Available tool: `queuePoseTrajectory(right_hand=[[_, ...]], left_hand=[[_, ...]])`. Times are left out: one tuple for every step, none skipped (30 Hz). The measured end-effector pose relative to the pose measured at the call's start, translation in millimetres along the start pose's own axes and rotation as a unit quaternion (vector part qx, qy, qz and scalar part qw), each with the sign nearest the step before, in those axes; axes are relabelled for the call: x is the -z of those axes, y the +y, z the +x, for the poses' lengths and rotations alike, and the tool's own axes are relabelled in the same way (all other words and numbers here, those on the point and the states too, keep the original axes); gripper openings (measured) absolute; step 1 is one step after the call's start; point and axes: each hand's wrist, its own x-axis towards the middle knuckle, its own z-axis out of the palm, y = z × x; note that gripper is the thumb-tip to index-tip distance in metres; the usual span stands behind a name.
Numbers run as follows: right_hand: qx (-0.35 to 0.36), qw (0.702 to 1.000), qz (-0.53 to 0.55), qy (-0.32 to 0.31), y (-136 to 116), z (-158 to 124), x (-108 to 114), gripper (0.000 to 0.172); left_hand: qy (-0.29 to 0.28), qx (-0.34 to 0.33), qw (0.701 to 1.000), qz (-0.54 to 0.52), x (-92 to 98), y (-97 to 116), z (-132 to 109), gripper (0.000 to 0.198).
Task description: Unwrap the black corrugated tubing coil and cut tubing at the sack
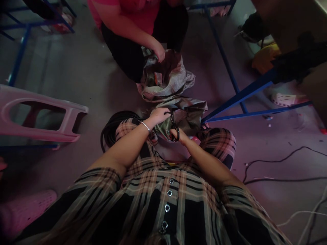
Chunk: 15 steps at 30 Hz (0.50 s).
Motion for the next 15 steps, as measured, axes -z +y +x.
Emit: queuePoseTrajectory(right_hand=[[-0.002,1.0,0.0,0.001,-0.4,0.6,-0.2,0.028],[-0.003,1.0,0.002,0.004,-1.0,1.3,-0.2,0.028],[-0.003,1.0,0.005,0.006,-1.8,1.8,-0.1,0.028],[-0.002,1.0,0.008,0.007,-3.0,2.3,0.1,0.028],[-0.001,1.0,0.01,0.008,-4.3,2.4,0.2,0.028],[0.001,1.0,0.009,0.009,-5.9,2.1,0.2,0.028],[0.002,1.0,0.006,0.011,-7.6,1.4,-0.1,0.028],[0.003,1.0,0.002,0.012,-9.1,0.3,-0.7,0.029],[0.008,1.0,-0.002,0.014,-10.0,-0.9,-1.5,0.03],[0.012,1.0,-0.007,0.018,-10.1,-1.9,-2.7,0.031],[0.022,1.0,-0.008,0.018,-9.1,-2.1,-3.9,0.032],[0.023,0.999,-0.008,0.024,-6.9,-1.3,-5.2,0.032],[0.025,0.999,-0.006,0.042,-3.5,0.6,-6.5,0.031],[0.033,0.998,-0.004,0.044,0.8,3.3,-7.7,0.029],[0.04,0.998,-0.003,0.045,5.6,6.5,-9.0,0.03]], left_hand=[[-0.002,-0.005,1.0,-0.002,-1.4,-0.2,0.7,0.034],[-0.003,-0.01,1.0,-0.004,-3.0,-0.8,1.8,0.033],[-0.005,-0.016,1.0,-0.007,-4.8,-1.6,3.1,0.033],[-0.007,-0.021,1.0,-0.009,-6.4,-2.5,4.3,0.033],[-0.008,-0.024,1.0,-0.011,-7.6,-3.4,5.4,0.033],[-0.009,-0.026,1.0,-0.012,-8.4,-4.0,6.0,0.034],[-0.011,-0.026,1.0,-0.011,-8.6,-4.3,5.9,0.034],[-0.012,-0.025,1.0,-0.01,-8.4,-4.1,5.3,0.034],[-0.015,-0.024,1.0,-0.007,-7.9,-3.7,4.1,0.035],[-0.018,-0.022,1.0,-0.003,-7.4,-3.1,2.8,0.035],[-0.021,-0.02,1.0,0.002,-7.1,-2.6,1.6,0.034],[-0.026,-0.018,0.999,0.007,-7.1,-2.3,0.9,0.034],[-0.028,-0.019,0.999,0.009,-7.5,-2.4,0.7,0.035],[-0.03,-0.015,0.999,0.01,-8.2,-2.6,1.0,0.035],[-0.031,-0.011,0.999,0.01,-9.1,-3.1,1.5,0.035]])
